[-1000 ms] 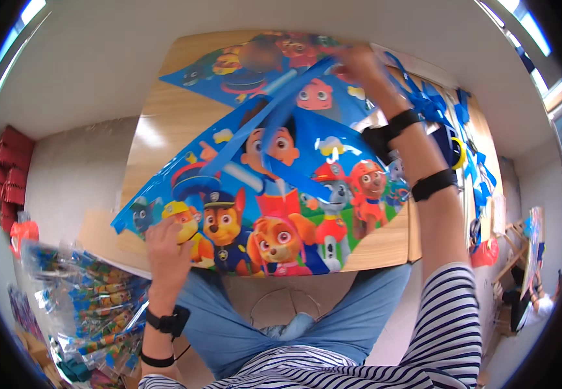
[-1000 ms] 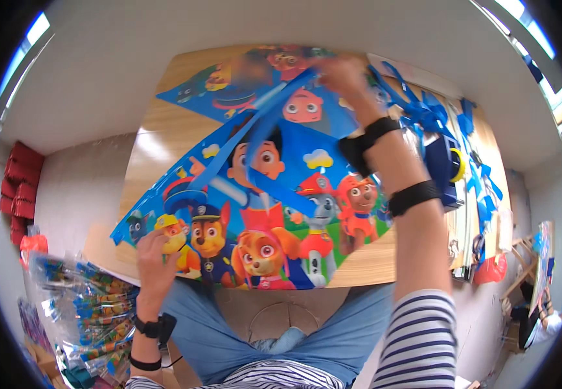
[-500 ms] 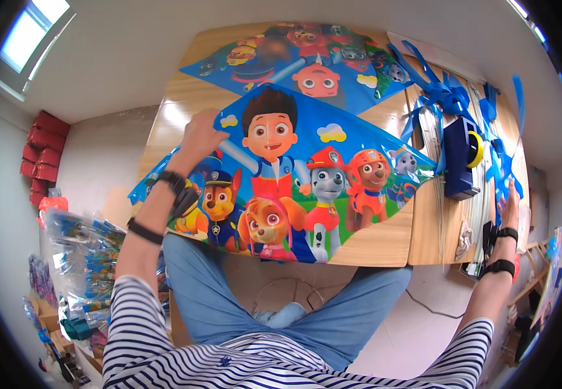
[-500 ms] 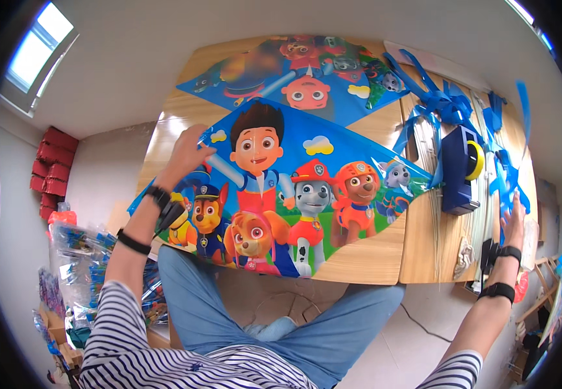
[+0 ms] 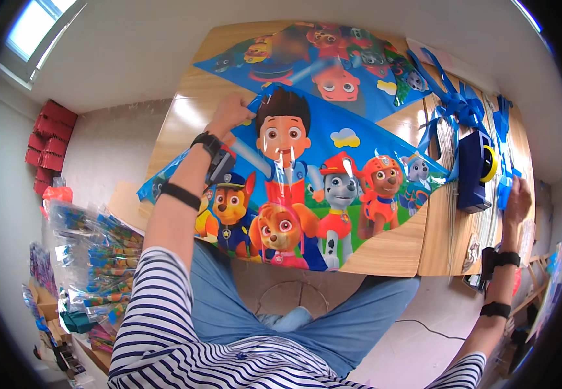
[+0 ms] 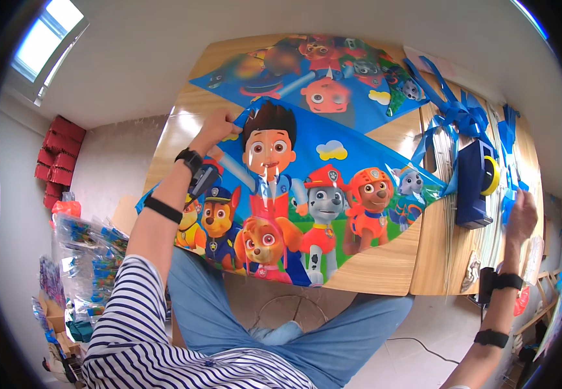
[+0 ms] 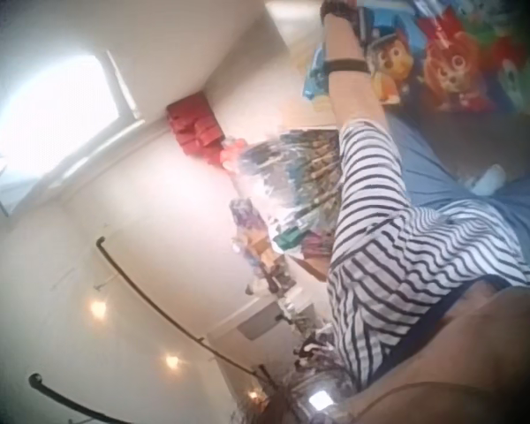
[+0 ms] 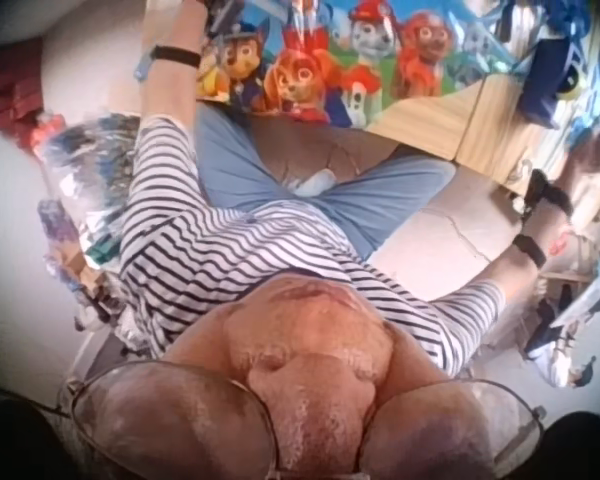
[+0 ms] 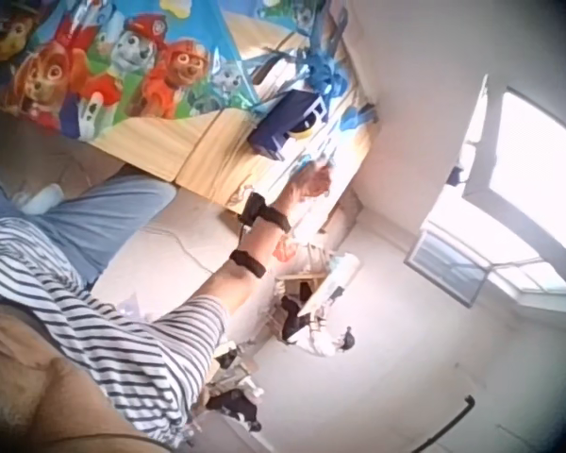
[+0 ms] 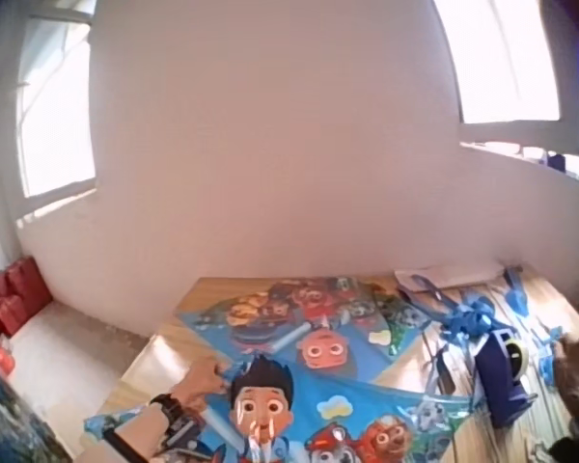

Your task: Attaching blue ribbons and decorative elements to Paw Patrol themed kites using tape.

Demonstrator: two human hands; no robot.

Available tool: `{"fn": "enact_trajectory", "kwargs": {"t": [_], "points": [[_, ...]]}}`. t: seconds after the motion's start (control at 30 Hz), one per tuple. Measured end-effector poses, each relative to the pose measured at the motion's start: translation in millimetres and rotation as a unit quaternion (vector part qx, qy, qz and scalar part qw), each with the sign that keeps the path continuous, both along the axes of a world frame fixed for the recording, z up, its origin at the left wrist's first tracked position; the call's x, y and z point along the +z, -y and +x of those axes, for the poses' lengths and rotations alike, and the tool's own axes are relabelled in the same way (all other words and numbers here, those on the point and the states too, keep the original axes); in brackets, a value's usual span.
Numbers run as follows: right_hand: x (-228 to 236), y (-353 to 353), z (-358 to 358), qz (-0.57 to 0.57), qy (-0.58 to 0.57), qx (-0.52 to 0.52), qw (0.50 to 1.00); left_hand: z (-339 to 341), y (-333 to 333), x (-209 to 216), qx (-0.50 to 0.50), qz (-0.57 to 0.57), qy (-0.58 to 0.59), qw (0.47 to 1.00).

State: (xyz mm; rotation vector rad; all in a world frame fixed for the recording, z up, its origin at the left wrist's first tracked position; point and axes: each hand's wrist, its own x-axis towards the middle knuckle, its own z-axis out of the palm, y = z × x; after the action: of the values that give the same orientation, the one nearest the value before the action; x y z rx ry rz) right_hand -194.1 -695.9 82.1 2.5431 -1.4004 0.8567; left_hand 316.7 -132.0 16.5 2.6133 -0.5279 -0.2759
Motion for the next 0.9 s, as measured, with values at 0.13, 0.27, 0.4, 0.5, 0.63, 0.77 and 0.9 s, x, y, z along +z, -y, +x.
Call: {"fn": "enact_trajectory", "kwargs": {"t": [0.13,0.27,0.4,0.5,0.63,0.77,0.9], "points": [[13.6,-161.7,121.9,0.282,0.147,0.218,0.923,-31.0,-24.8,57.9,-0.032,-0.172,-0.103,0.979],[1.1,-302.7,202.1,0.408,0.168,0.403,0.802,-93.7,-60.5,128.0,-0.082,-0.331,-0.188,0.921],[56.8,-461.1,227.8,0.52,0.143,0.434,0.721,-172.1,-106.8,192.0,-0.142,-0.419,-0.202,0.874],[69.6,-517.8,218.8,0.634,0.132,0.474,0.596,-203.0,-145.9,212.0,-0.169,-0.407,-0.235,0.866],[84.9,-567.1,196.0,0.706,0.159,0.542,0.427,-233.1,-191.8,218.3,-0.159,-0.418,-0.192,0.874],[99.7,-580.2,172.9,0.656,0.197,0.549,0.479,-265.1,-207.5,234.7,-0.146,-0.47,-0.197,0.848],[119.5,-602.3,140.7,0.698,0.17,0.545,0.434,-277.4,-225.5,235.1,-0.153,-0.496,-0.266,0.812]]}}
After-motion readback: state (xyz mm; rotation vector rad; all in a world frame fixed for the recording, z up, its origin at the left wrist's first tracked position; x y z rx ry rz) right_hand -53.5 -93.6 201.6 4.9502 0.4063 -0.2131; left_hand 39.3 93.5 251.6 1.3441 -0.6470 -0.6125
